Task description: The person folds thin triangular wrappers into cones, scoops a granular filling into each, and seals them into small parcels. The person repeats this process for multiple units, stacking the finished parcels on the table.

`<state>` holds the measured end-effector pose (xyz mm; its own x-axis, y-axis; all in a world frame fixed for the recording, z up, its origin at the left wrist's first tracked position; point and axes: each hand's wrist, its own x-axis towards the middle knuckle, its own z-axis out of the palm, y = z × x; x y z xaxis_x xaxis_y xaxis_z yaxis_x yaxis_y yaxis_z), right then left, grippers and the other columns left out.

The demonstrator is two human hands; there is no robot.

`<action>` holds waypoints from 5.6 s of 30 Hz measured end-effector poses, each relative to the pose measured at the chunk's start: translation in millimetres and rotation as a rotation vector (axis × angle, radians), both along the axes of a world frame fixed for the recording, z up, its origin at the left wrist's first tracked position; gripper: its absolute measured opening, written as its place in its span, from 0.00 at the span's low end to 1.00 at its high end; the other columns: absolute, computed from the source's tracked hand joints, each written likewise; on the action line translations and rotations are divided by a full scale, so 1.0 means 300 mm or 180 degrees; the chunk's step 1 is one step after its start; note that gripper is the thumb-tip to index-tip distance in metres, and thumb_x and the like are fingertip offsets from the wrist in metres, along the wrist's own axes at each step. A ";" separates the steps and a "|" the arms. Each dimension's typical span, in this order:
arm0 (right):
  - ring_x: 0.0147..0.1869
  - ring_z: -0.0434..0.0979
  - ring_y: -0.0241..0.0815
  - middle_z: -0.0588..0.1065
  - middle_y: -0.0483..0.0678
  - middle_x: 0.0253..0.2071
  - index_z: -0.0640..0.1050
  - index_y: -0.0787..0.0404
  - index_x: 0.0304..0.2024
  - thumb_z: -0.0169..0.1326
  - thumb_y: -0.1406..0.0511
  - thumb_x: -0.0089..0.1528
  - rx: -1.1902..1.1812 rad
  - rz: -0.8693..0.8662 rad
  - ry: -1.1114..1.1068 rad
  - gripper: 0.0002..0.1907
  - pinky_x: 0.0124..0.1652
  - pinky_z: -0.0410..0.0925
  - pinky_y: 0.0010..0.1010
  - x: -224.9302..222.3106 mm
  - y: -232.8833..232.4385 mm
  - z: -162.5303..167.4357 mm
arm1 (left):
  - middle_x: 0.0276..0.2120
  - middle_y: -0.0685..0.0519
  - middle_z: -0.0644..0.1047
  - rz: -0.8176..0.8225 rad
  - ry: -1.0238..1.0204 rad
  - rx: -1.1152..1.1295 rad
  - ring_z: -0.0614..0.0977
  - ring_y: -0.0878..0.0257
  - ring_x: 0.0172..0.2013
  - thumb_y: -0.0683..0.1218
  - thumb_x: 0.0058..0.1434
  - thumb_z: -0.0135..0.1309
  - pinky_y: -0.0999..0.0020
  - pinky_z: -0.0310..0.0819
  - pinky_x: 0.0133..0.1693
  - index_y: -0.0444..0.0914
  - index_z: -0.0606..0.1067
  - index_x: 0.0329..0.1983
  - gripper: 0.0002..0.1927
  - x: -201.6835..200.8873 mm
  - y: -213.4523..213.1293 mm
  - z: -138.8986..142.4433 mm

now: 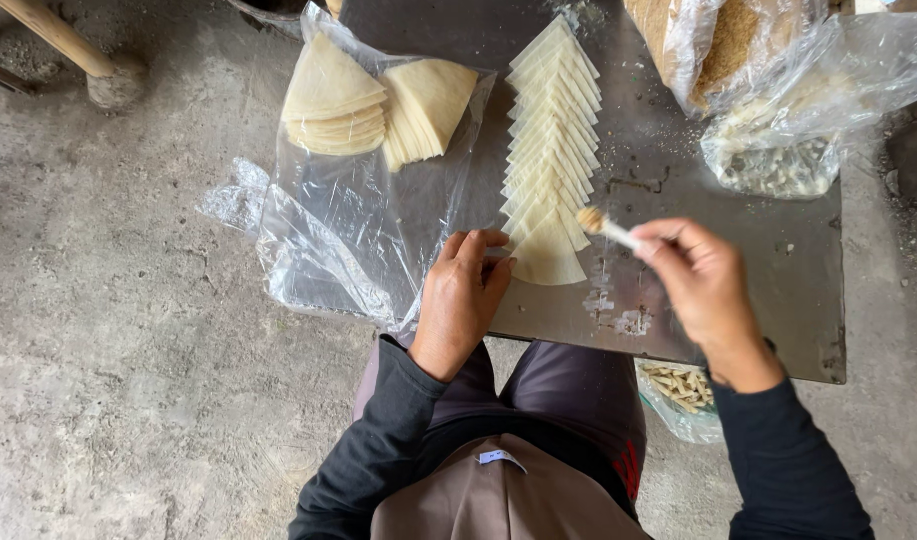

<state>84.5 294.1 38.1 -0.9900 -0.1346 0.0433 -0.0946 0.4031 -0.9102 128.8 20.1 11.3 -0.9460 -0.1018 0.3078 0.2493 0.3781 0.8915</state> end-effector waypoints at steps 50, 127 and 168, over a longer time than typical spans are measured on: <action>0.41 0.73 0.46 0.75 0.48 0.36 0.80 0.56 0.53 0.50 0.72 0.73 0.2552 0.0036 0.1090 0.11 0.48 0.65 0.40 -0.207 0.079 0.038 | 0.34 0.48 0.83 -0.0195 -0.0069 0.0009 0.86 0.57 0.29 0.41 0.67 0.56 0.66 0.78 0.30 0.37 0.77 0.45 0.05 0.002 -0.019 0.023; 0.53 0.75 0.40 0.76 0.42 0.48 0.79 0.58 0.48 0.62 0.70 0.61 0.1943 0.0791 0.1554 0.13 0.57 0.62 0.38 0.161 -0.205 -0.022 | 0.48 0.50 0.81 -0.1321 0.1020 -0.1406 0.83 0.54 0.45 0.40 0.59 0.56 0.64 0.79 0.47 0.36 0.79 0.49 0.14 0.019 -0.027 0.008; 0.46 0.74 0.42 0.78 0.41 0.40 0.81 0.57 0.47 0.58 0.69 0.65 0.1891 0.0482 0.1497 0.08 0.52 0.59 0.36 0.161 -0.195 -0.053 | 0.41 0.50 0.79 -0.1244 0.1019 -0.1513 0.83 0.54 0.39 0.39 0.62 0.54 0.62 0.81 0.40 0.37 0.73 0.52 0.15 -0.026 -0.005 0.005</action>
<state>132.8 235.5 22.3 -0.8541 -0.3994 0.3330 -0.5111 0.7631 -0.3956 121.1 18.5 12.8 -0.7410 0.4430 0.5047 0.6700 0.5384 0.5111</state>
